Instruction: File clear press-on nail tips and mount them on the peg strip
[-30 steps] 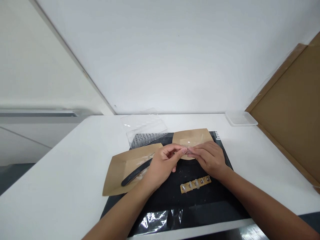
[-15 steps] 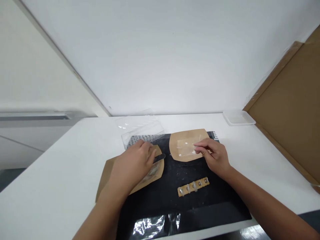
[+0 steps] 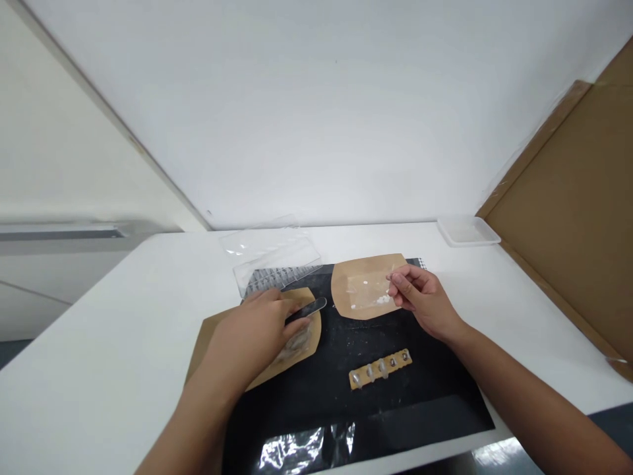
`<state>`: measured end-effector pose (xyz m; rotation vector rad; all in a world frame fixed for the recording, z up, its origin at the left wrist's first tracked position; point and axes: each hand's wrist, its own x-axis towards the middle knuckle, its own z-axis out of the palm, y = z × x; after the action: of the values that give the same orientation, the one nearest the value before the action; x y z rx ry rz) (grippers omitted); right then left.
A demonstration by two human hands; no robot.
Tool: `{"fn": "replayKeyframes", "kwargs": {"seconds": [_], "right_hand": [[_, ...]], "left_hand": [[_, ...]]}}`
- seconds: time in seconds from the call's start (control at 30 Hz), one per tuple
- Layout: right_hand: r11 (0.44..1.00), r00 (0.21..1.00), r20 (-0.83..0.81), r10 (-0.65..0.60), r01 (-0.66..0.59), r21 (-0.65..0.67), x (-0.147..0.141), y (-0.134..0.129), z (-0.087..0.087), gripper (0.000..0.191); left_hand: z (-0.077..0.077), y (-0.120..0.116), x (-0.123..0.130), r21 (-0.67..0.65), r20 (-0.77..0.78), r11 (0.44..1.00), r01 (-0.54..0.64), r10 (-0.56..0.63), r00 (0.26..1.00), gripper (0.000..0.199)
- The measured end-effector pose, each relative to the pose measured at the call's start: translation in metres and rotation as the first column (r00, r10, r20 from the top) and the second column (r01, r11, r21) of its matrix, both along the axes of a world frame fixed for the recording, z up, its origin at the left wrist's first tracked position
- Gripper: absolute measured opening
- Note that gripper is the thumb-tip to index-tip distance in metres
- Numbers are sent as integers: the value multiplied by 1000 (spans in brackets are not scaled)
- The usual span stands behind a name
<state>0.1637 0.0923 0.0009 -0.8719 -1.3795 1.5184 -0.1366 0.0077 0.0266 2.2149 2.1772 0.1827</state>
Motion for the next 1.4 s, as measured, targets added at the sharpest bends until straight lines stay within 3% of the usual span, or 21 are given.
{"fn": "replayKeyframes", "kwargs": {"seconds": [0.2, 0.3, 0.4, 0.47, 0.53, 0.63, 0.73, 0.9, 1.0, 1.07, 1.2, 1.3, 1.4], "right_hand": [[999, 999, -32, 28, -27, 29, 1, 0, 0, 34], [995, 1000, -2, 24, -24, 93, -2, -1, -1, 35], [983, 998, 60, 5, -16, 183, -4, -3, -3, 32], [962, 993, 112, -22, -9, 271, -4, -4, -5, 28], [926, 979, 188, -72, -5, 378, -3, -6, -7, 23], [822, 934, 313, -174, -37, 569, -3, -9, -9, 15], [666, 898, 344, -274, -81, 741, -5, -13, -7, 8], [465, 837, 294, -462, -55, 884, -12, -22, 0, 10], [346, 769, 245, -591, -33, 938, -13, -24, 1, 11], [298, 730, 231, -643, -39, 954, -14, -24, 0, 12], [325, 738, 208, -642, 16, 945, -18, -18, -1, 11], [367, 771, 203, -604, 43, 929, -24, -14, -3, 12], [377, 799, 249, -547, -31, 926, -28, -14, -6, 13]], "left_hand": [[9, 0, 2, 72, -6, 997, 13, -12, 1000, 42], [13, -1, 14, 265, 17, 964, -26, 23, 1000, 44], [10, -1, 34, 503, 110, 861, -76, 23, 994, 40], [4, 1, 46, 540, 153, 841, -39, -53, 987, 36], [-4, 5, 55, 488, 178, 873, 19, -121, 976, 36], [-13, 10, 63, 437, 208, 896, 76, -183, 961, 37], [-16, 11, 70, 491, 271, 867, 87, -247, 930, 33], [-10, 4, 88, 529, 430, 830, 179, -443, 786, 27], [-3, -3, 94, 460, 543, 864, 202, -455, 706, 27], [0, -6, 96, 354, 650, 912, 208, -399, 646, 28], [2, -9, 98, 175, 809, 972, 156, -232, 540, 30], [2, -8, 99, 148, 836, 983, 107, -182, 518, 40], [2, -7, 98, 116, 868, 991, 68, -134, 477, 46]]}}
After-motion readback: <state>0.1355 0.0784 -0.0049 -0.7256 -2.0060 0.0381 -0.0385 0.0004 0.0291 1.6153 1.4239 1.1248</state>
